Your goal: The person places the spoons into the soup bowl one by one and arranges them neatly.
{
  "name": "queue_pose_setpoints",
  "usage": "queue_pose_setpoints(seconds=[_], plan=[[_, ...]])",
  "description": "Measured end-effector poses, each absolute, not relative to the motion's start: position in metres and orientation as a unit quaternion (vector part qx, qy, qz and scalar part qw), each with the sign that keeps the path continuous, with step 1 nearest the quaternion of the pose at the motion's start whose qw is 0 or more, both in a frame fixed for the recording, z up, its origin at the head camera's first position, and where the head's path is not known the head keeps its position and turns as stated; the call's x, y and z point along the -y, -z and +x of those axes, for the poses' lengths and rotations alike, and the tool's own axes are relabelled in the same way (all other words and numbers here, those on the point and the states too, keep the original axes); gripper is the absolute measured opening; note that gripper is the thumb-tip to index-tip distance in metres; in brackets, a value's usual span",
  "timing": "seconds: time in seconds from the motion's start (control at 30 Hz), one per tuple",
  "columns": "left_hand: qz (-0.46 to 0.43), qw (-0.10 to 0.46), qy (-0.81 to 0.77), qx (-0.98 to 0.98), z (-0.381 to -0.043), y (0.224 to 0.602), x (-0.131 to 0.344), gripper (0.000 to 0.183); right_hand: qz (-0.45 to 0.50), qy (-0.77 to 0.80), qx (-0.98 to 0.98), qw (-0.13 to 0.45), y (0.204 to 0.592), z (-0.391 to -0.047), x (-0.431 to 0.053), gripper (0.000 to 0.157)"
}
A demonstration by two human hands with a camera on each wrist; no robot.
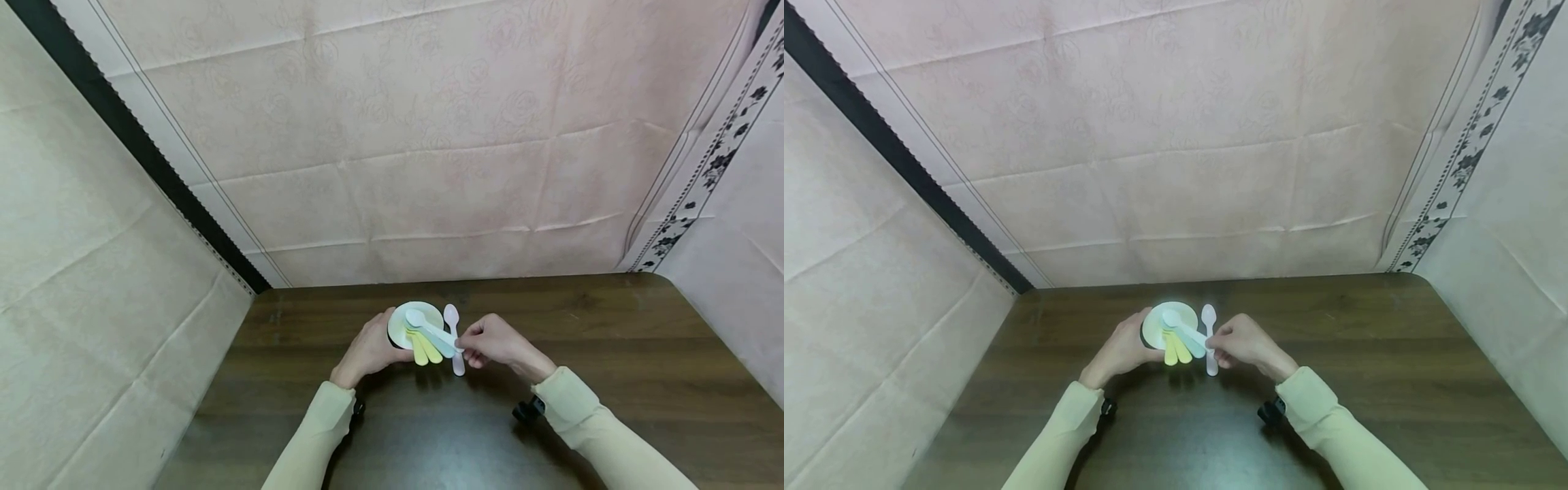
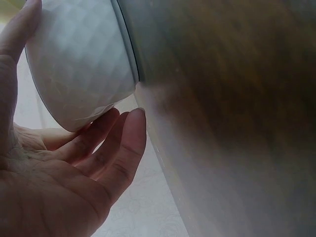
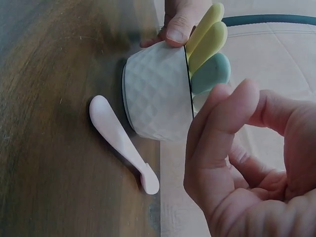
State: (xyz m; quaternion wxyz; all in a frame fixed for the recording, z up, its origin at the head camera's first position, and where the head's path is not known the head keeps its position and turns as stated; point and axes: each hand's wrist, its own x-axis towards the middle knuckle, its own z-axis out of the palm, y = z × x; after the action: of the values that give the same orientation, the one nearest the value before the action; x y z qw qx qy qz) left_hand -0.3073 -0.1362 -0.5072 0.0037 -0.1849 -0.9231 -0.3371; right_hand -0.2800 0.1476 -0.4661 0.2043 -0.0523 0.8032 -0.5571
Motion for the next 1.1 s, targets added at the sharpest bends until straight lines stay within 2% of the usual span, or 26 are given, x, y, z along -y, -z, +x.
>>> queue_pose_setpoints(seconds=[0.6,1.1], plan=[[-0.185,0.006,0.335,0.924,-0.3083,0.505,0.1357,0.082,-0.041,0.57,-0.797,0.196,0.4632,-0.281,-0.1414,0.017],[-0.186,0.008,0.334,0.924,-0.3069,0.507,0.1362,0.082,-0.034,0.58,-0.792,0.189,0.4662,-0.2777,-0.1416,0.029]])
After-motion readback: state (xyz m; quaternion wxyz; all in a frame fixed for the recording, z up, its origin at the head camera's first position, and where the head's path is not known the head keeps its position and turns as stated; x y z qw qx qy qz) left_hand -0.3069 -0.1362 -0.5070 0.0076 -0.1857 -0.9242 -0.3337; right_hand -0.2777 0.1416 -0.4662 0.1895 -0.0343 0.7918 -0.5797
